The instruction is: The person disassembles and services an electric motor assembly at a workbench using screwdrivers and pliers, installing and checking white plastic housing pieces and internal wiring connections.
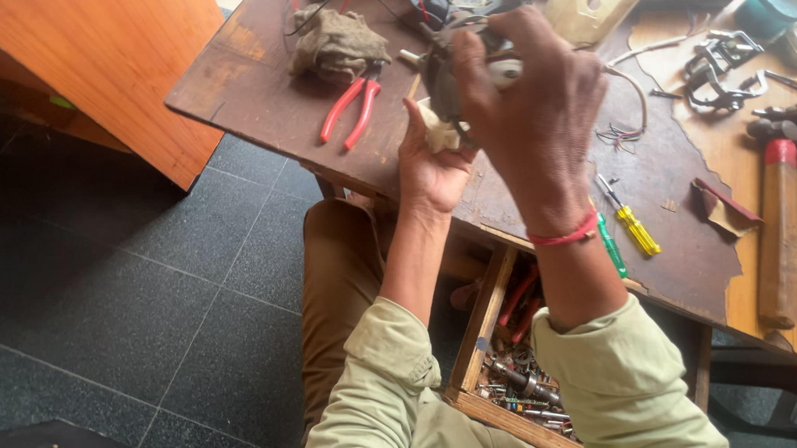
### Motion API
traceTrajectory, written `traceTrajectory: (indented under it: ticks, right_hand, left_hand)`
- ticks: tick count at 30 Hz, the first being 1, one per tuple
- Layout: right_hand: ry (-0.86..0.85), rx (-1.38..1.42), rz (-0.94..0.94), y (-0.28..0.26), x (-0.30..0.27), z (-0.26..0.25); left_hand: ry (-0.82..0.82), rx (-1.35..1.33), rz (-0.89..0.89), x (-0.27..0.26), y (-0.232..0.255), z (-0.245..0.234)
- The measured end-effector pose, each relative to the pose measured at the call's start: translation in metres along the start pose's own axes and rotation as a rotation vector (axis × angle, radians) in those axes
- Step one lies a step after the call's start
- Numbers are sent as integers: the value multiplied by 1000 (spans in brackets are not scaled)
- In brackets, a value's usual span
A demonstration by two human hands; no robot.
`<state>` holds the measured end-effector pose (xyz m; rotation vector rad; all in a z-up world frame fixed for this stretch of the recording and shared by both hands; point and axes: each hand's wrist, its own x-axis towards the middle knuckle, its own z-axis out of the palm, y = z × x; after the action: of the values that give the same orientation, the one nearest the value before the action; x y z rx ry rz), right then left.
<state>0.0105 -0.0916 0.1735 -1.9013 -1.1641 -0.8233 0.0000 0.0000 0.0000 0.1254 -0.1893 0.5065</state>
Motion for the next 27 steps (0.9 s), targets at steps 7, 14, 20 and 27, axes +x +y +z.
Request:
traceTrajectory:
  ticks: [7,14,20,27]
  right_hand:
    - [-6,-6,5,4,-2,-7]
    - [-8,16,0,-6,5,-8]
    - [14,68,-14,5,3,-5]
    - [68,402,104,60,-11,-17]
  left_hand:
    - [44,2,-11,1,-1,3]
    - [5,-139,39,0,1,2]
    - [-18,-99,88,-3,0,7]
    - [-68,-32,102,-19,1,25]
